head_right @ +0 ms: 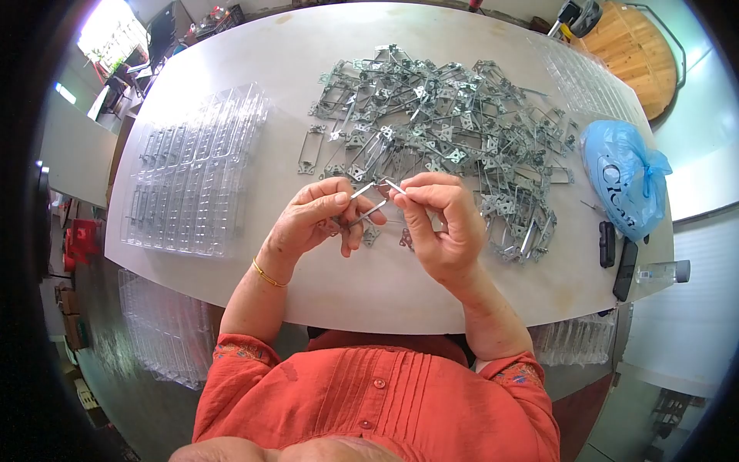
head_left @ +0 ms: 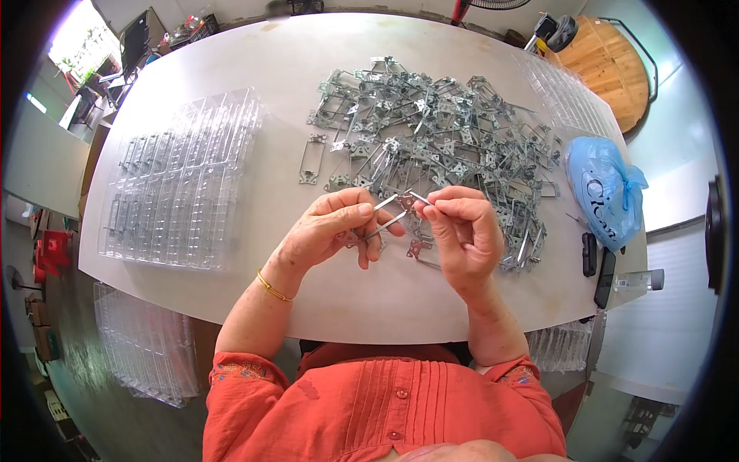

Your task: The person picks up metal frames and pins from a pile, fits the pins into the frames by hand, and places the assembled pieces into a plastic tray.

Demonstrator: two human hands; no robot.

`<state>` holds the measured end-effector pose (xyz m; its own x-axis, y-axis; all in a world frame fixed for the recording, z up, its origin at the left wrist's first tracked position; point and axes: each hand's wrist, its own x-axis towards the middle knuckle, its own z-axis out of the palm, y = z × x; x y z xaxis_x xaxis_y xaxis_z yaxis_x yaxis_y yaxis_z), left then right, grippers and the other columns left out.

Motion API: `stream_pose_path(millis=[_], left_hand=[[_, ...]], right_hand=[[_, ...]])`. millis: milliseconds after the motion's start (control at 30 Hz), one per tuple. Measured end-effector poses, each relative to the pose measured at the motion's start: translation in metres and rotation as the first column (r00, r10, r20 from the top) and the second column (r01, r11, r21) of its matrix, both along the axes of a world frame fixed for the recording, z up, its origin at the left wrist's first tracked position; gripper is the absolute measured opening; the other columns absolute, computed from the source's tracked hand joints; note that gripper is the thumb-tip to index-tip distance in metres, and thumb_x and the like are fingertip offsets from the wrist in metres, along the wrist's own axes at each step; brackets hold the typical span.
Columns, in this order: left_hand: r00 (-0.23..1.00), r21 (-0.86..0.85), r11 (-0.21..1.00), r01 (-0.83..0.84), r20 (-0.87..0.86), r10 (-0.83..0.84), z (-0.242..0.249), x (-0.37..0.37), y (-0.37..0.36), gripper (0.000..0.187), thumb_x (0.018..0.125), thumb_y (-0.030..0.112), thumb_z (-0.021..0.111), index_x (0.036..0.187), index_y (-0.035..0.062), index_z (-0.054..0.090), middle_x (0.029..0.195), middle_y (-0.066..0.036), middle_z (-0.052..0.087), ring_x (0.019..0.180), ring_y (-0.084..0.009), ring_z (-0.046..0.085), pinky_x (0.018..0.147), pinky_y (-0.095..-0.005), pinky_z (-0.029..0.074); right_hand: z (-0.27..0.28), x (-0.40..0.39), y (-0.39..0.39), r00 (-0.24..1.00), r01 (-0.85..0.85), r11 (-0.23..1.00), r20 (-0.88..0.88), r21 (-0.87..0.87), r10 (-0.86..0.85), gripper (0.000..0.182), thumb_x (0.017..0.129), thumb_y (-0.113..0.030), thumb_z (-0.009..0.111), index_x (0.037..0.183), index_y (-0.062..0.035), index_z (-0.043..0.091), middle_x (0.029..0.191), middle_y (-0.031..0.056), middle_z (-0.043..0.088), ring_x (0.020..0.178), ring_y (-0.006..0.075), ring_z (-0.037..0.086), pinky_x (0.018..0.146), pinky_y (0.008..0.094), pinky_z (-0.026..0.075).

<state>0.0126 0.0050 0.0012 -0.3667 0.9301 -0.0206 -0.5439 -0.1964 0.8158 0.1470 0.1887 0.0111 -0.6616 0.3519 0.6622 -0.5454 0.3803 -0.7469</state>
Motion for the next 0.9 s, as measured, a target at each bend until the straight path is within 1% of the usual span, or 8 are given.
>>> stream_pose_path(millis=[133,333,467,567,667,733,867,900], left_hand=[[1.000,0.030,1.000,-0.001,-0.028,0.002,-0.0018,-0.0011,-0.0003,0.027,0.104,0.028,0.058,0.096,0.0018,0.060,0.107,-0.026,0.072,0.069,-0.0189,0.071,0.054,-0.0294,0.058],[0.997,0.003,1.000,-0.011,-0.078,0.011,-0.0004,0.0012,-0.0002,0.025,0.104,0.023,0.060,0.103,-0.0010,0.066,0.109,-0.022,0.072,0.070,-0.0143,0.068,0.054,-0.0267,0.054],[0.996,0.016,1.000,-0.003,-0.092,0.005,0.0006,0.0004,0.0005,0.025,0.104,0.023,0.062,0.107,-0.0015,0.068,0.110,-0.019,0.073,0.071,-0.0125,0.066,0.055,-0.0262,0.053],[0.993,0.021,1.000,-0.011,-0.113,0.014,-0.0002,0.0004,-0.0005,0.026,0.103,0.023,0.064,0.109,-0.0018,0.069,0.110,-0.018,0.073,0.072,-0.0123,0.065,0.056,-0.0265,0.053],[0.989,0.004,1.000,-0.028,-0.143,0.028,-0.0015,0.0011,0.0002,0.026,0.102,0.023,0.066,0.107,-0.0021,0.070,0.109,-0.017,0.073,0.072,-0.0125,0.065,0.057,-0.0273,0.054],[0.984,0.016,0.999,-0.037,-0.176,0.039,-0.0052,0.0005,0.0005,0.025,0.101,0.023,0.067,0.104,-0.0024,0.071,0.108,-0.017,0.073,0.072,-0.0128,0.065,0.058,-0.0278,0.054],[0.982,0.011,0.999,-0.041,-0.186,0.042,-0.0033,0.0002,0.0003,0.025,0.100,0.022,0.067,0.101,-0.0022,0.071,0.107,-0.016,0.073,0.073,-0.0127,0.065,0.058,-0.0274,0.054],[0.982,0.006,0.999,-0.042,-0.182,0.043,-0.0028,0.0003,0.0002,0.024,0.100,0.022,0.068,0.100,-0.0022,0.071,0.107,-0.016,0.073,0.073,-0.0127,0.065,0.059,-0.0272,0.054]], right_hand=[[-0.0008,-0.0007,0.0003,0.992,0.125,0.985,-0.014,0.119,-0.125,0.017,0.090,0.006,0.073,0.100,-0.0008,0.061,0.100,0.0155,0.069,0.086,0.0172,0.071,0.071,0.0259,0.059],[0.0010,-0.0013,0.0010,0.978,0.210,0.944,-0.058,0.254,-0.202,0.019,0.088,0.004,0.077,0.098,-0.0025,0.062,0.095,0.0132,0.070,0.080,0.0190,0.069,0.066,0.0279,0.055],[-0.0032,-0.0031,0.0016,0.980,0.200,0.952,-0.069,0.233,-0.189,0.019,0.088,0.001,0.078,0.096,-0.0028,0.061,0.093,0.0124,0.069,0.076,0.0183,0.068,0.064,0.0279,0.053],[0.0006,-0.0013,-0.0022,0.979,0.202,0.949,-0.012,0.241,-0.205,0.017,0.090,-0.002,0.077,0.094,-0.0032,0.060,0.090,0.0115,0.067,0.072,0.0172,0.065,0.062,0.0278,0.052],[0.0018,0.0001,-0.0030,0.978,0.188,0.955,0.048,0.231,-0.204,0.016,0.093,-0.005,0.075,0.092,-0.0029,0.059,0.088,0.0112,0.066,0.067,0.0156,0.062,0.059,0.0276,0.051],[0.0010,0.0002,-0.0028,0.979,0.157,0.974,0.108,0.165,-0.176,0.017,0.097,-0.009,0.071,0.090,-0.0026,0.057,0.083,0.0096,0.065,0.064,0.0137,0.059,0.057,0.0268,0.048],[-0.0011,0.0011,-0.0029,0.975,0.139,0.972,0.144,0.187,-0.167,0.019,0.100,-0.010,0.068,0.088,-0.0024,0.055,0.077,0.0075,0.063,0.061,0.0123,0.057,0.055,0.0260,0.046],[-0.0008,0.0016,-0.0041,0.973,0.128,0.979,0.173,0.160,-0.156,0.019,0.100,-0.011,0.067,0.088,-0.0023,0.055,0.075,0.0067,0.062,0.060,0.0115,0.056,0.054,0.0259,0.045]])
